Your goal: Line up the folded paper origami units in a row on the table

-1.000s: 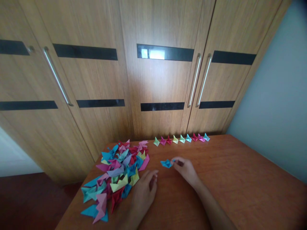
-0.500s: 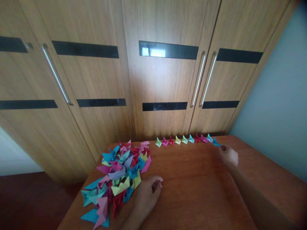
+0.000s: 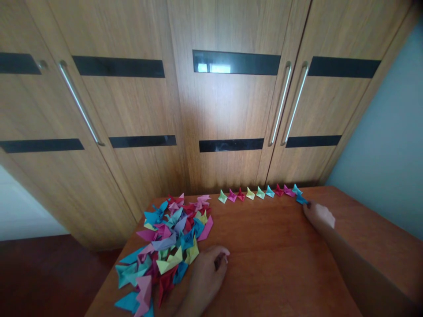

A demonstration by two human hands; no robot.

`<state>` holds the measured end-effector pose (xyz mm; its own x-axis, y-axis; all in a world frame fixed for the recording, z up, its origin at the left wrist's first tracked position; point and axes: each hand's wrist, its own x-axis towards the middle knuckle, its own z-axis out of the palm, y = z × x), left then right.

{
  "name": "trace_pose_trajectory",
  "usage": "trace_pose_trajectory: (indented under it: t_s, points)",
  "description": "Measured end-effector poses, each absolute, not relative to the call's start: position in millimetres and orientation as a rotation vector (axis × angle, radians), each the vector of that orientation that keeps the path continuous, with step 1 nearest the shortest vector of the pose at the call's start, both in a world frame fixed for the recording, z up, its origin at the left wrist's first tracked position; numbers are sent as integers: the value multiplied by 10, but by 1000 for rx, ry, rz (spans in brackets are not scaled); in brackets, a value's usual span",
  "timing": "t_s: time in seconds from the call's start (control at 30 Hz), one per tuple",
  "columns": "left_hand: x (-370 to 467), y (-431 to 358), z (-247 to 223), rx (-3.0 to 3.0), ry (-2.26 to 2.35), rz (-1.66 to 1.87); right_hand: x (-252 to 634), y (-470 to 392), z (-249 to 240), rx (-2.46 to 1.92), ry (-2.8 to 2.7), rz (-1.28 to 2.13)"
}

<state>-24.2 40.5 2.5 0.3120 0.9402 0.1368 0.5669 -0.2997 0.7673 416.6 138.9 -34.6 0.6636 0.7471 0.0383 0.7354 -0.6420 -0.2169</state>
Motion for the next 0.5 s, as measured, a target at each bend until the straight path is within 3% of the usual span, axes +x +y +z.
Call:
trace_pose_trajectory:
  t_s: [0.5]
  points:
    - [-226, 397, 57, 1974, 1332, 788, 4232, 1549, -392, -2659, -1223, 86]
